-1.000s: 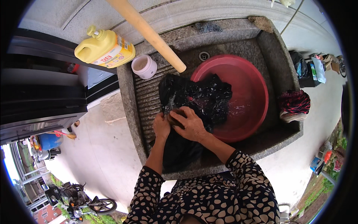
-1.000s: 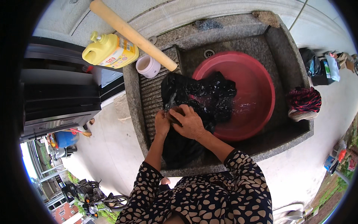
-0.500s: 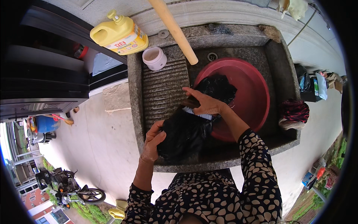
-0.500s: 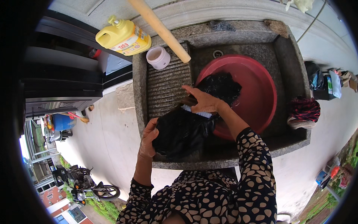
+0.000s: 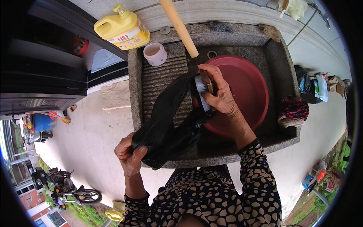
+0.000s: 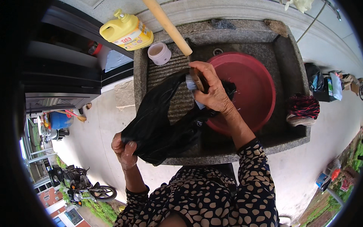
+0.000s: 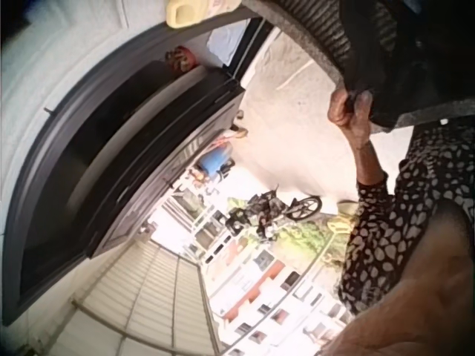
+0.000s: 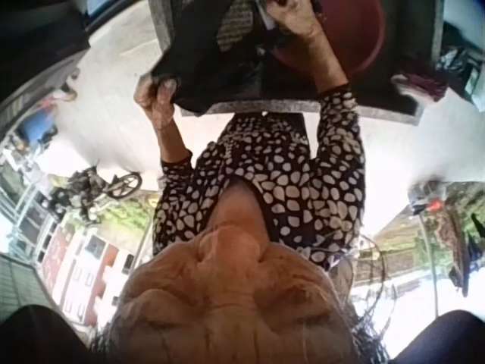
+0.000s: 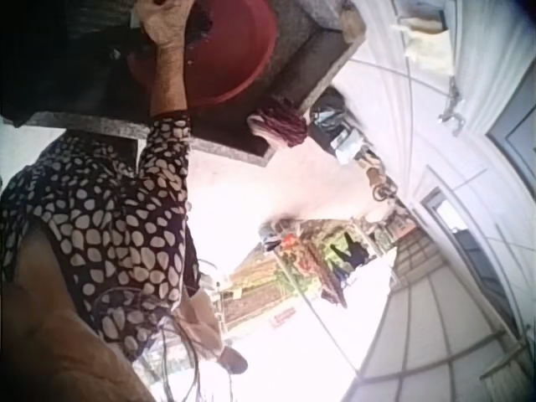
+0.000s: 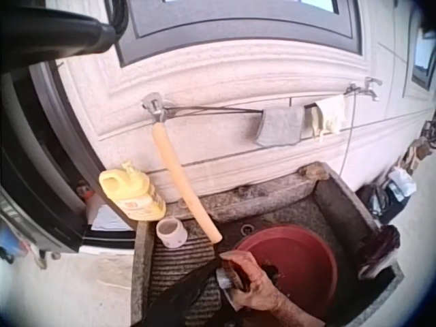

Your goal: The person washes clothes by hand at an outdoor stone washbasin. They scrub a red and black patterned cloth and a black garment using a brush and soap, repeatedly dipping them into a red basin of water and wringing them out.

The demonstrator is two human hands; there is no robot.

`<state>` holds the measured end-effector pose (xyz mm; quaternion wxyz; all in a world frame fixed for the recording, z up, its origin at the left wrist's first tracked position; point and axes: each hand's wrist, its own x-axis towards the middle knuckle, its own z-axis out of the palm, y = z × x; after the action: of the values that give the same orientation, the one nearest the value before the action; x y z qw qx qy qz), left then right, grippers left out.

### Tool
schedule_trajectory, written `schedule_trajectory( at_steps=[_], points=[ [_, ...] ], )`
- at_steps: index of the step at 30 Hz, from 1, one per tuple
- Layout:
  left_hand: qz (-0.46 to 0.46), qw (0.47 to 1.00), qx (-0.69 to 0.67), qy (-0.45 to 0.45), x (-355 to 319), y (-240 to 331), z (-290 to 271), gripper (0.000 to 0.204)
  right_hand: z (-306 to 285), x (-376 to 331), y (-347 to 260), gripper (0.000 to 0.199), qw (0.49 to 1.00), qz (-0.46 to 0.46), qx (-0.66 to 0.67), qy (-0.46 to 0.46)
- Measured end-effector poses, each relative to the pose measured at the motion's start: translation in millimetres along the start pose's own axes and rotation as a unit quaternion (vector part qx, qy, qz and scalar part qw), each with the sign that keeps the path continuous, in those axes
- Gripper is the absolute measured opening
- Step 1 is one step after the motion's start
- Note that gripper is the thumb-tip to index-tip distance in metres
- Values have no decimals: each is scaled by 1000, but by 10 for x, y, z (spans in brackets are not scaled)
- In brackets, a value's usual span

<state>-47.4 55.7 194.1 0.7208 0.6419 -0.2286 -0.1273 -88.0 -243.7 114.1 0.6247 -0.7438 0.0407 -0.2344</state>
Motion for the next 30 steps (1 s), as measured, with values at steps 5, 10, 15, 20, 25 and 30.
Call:
schedule_trajectory(
  at_steps=[5,10,15,20,25,30],
  points=[
    [-129,941,296,-104,-204,-900,107,25,-708,-1057,1399,69,819,426,-304,236],
    [-45,908,410,-72,-179,-1096,359,21,-831,-1637,1958,53,809,461,-121,343],
    [67,889,432,-138,-358,-1117,226,22,324,-801,541,49,967,223,118,-14],
    [51,890,433,-135,-674,-1041,175,18,1154,-931,371,62,914,-69,-356,-183],
    [-69,944,314,-67,-819,-913,139,15,949,-260,989,53,871,-11,-491,-21],
    [-152,963,218,36,-818,-847,83,21,1069,-579,621,57,928,-60,-363,-51]
  ],
)
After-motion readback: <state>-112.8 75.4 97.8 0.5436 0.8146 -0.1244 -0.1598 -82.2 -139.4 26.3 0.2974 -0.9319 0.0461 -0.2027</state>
